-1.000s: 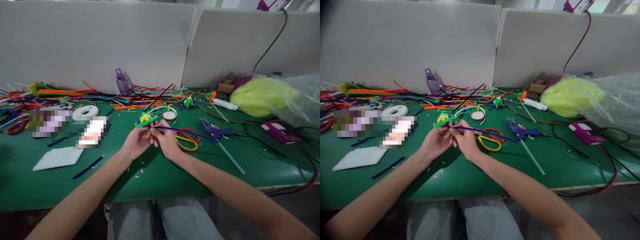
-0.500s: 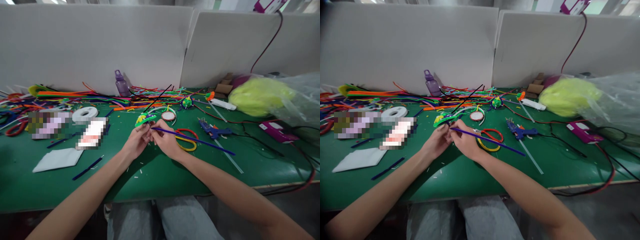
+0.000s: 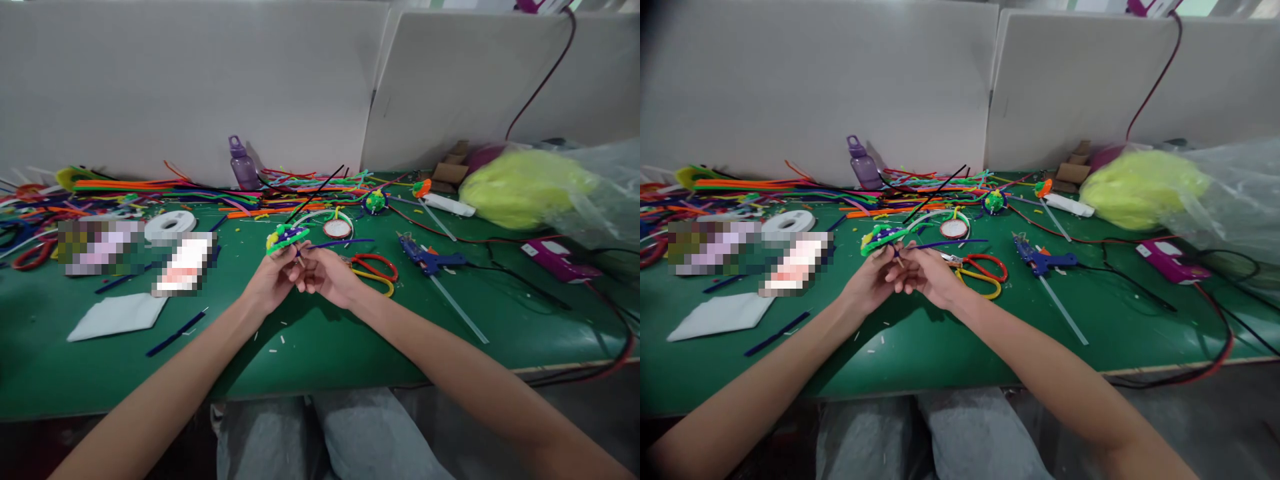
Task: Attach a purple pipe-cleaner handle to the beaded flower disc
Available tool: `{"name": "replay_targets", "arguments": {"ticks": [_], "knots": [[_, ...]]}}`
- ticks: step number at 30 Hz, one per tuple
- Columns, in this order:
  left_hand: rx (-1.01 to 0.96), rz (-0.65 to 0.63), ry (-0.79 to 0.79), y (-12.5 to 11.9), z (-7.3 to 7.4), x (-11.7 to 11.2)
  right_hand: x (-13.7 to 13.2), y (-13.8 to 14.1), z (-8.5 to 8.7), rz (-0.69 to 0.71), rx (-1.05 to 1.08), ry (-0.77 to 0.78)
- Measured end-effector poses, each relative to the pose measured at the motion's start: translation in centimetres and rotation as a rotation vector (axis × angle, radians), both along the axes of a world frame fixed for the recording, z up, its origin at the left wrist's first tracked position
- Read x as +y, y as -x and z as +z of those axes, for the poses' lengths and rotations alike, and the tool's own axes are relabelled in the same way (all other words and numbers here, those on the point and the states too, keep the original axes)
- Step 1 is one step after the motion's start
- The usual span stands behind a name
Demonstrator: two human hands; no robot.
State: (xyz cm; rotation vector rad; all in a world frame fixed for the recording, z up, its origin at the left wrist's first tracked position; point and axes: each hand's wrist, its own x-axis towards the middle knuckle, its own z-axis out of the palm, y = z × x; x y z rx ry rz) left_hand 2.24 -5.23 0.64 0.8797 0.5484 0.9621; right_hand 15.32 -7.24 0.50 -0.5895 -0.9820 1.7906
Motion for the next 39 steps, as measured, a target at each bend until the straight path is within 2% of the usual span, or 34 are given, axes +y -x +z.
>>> {"name": "replay_targets", "arguments": {"ticks": [4,12,14,16,19,21,24,26,28,31,33,35,39], "knots": [[-0.006,0.029,0.026,-0.1,0.2,-0.1,0.2,-0.4,-0.2,0.021,0.006,0.016],[-0.048,0.051,0.072,-1.1,0.1,-0.2,0.1,0.8,-0.1,-0.301,-0.026,-0.108],[-0.043,0.066,0.108,-1.1,0.0,-0.1,-0.1,0.7,-0.1,-0.441,-0.181,-0.250],[-0.040,0.107,0.149,-1.2,-0.1,-0.2,-0.2,0.3,-0.3,-0.593,-0.465,-0.486],[-0.040,0.203,0.194,-1.2,-0.3,-0.2,0.1,-0.3,-0.7,-0.674,-0.823,-0.787],[-0.039,0.262,0.201,-1.2,-0.4,-0.3,0.2,-0.6,-0.9,-0.656,-0.899,-0.853],[-0.039,0.341,0.175,-1.2,-0.6,-0.3,0.2,-0.4,-0.8,-0.647,-0.916,-0.857],[-0.035,0.371,0.141,-1.2,-0.6,-0.4,0.0,-0.1,-0.5,-0.637,-0.875,-0.806],[-0.028,0.363,0.104,-1.1,-0.5,-0.5,0.0,0.1,-0.3,-0.582,-0.710,-0.634],[-0.004,0.292,0.062,-1.1,-0.2,-0.7,0.3,0.2,0.0,-0.330,-0.291,-0.195],[0.015,0.256,0.051,-1.2,0.0,-0.7,0.6,0.0,0.0,-0.155,-0.110,0.004],[0.021,0.256,0.048,-1.2,0.1,-0.8,0.8,-0.3,0.0,-0.057,-0.040,0.082],[0.010,0.253,0.049,-1.2,0.2,-0.7,1.0,-0.6,0.0,0.034,0.026,0.152]]}}
